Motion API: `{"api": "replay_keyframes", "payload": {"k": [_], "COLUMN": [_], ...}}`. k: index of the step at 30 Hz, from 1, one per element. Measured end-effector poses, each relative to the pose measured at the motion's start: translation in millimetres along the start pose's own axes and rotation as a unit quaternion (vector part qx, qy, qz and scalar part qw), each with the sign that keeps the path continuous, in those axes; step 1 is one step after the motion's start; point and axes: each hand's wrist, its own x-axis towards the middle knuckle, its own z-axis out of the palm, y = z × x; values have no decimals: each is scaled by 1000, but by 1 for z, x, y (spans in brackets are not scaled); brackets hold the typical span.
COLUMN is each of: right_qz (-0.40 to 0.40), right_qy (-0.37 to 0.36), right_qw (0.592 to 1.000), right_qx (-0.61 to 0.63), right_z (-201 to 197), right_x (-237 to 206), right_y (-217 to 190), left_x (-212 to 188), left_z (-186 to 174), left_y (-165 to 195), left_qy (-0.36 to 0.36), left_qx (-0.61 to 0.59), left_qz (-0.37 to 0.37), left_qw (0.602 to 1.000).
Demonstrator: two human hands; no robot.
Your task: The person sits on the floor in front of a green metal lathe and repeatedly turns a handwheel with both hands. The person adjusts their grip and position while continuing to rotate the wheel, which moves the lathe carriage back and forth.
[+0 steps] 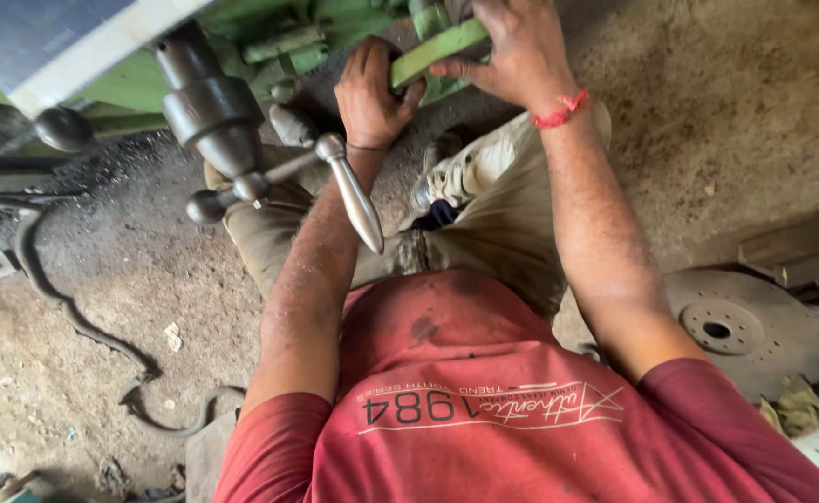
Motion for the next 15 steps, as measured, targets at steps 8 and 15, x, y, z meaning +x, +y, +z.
{"api": "replay_keyframes", "payload": {"k": [8, 15], "right_qz": [38, 54], "right_qy": [-18, -31], "right_qw": [999, 997], "right_qx": [-24, -48], "right_z": [-5, -5], "right_x": [11, 8], "right_y": [-19, -25], "left_x": [12, 6], "left_z": [-19, -17], "left_y": [21, 22], "left_qy": [10, 13], "left_qx": [-10, -24], "left_qz": [-12, -25], "left_qw": [1000, 999]}}
